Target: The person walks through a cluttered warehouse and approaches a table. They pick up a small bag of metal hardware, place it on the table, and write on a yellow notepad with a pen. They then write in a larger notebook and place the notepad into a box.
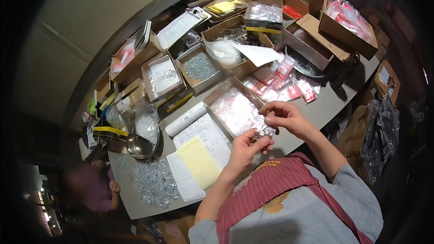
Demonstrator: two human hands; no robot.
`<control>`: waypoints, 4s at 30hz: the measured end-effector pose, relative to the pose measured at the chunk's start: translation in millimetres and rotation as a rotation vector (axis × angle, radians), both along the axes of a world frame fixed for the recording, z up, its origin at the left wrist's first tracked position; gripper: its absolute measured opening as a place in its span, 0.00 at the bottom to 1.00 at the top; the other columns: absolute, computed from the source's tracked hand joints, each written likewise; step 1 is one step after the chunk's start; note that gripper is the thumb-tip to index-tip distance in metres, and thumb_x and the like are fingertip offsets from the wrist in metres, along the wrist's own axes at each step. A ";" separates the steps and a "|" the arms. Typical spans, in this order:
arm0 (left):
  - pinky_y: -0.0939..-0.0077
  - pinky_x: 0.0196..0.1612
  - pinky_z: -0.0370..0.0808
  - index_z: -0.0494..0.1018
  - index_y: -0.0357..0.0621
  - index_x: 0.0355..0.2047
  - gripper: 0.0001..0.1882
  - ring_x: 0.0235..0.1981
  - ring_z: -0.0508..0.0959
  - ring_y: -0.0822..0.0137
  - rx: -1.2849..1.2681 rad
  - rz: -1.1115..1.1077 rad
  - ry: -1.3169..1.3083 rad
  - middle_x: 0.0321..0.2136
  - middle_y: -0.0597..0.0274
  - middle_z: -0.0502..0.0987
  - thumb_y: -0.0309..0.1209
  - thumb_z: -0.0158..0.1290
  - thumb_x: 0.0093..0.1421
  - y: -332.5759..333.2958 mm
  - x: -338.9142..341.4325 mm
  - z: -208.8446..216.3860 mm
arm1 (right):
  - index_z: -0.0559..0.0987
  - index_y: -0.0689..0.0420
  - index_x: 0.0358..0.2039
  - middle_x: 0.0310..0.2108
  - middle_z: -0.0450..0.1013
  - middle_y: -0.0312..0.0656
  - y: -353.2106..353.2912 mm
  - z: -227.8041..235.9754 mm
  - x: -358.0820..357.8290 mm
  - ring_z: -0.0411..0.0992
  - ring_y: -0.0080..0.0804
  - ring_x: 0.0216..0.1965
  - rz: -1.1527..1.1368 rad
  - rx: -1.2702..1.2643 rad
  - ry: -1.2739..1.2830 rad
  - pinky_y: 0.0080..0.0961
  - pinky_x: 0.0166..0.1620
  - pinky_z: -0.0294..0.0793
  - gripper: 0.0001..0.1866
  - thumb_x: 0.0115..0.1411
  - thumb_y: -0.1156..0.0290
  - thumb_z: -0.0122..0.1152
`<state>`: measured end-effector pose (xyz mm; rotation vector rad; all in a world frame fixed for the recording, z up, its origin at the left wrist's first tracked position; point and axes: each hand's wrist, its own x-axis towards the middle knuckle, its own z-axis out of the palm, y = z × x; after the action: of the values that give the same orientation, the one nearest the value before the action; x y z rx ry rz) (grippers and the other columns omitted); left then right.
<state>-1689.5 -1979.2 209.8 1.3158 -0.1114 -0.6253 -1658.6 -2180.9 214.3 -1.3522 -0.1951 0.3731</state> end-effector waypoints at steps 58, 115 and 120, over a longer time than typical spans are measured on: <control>0.73 0.45 0.80 0.72 0.30 0.47 0.12 0.40 0.81 0.66 -0.299 0.394 0.278 0.41 0.51 0.80 0.24 0.50 0.66 18.5 0.0 -44.8 | 0.76 0.63 0.45 0.33 0.74 0.33 27.6 -85.8 -5.8 0.73 0.19 0.36 -0.019 -0.054 0.125 0.22 0.39 0.75 0.11 0.66 0.70 0.60; 0.78 0.37 0.74 0.66 0.34 0.47 0.14 0.33 0.78 0.69 -0.205 0.404 0.102 0.34 0.56 0.78 0.23 0.53 0.61 31.2 -3.9 -39.5 | 0.62 0.60 0.63 0.32 0.71 0.36 44.0 -47.6 -2.4 0.74 0.23 0.33 0.067 0.187 0.204 0.21 0.38 0.76 0.34 0.54 0.82 0.59; 0.78 0.38 0.74 0.66 0.34 0.47 0.14 0.33 0.78 0.69 -0.208 0.410 0.105 0.33 0.56 0.78 0.22 0.53 0.61 27.2 -4.9 -36.4 | 0.62 0.60 0.63 0.36 0.73 0.39 43.8 -46.1 -3.4 0.75 0.24 0.35 0.080 0.197 0.221 0.21 0.40 0.76 0.35 0.52 0.84 0.56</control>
<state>-1694.4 -1951.9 173.4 1.0610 0.1733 -0.3215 -1662.0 -2137.2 168.2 -1.1025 -0.0993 0.5527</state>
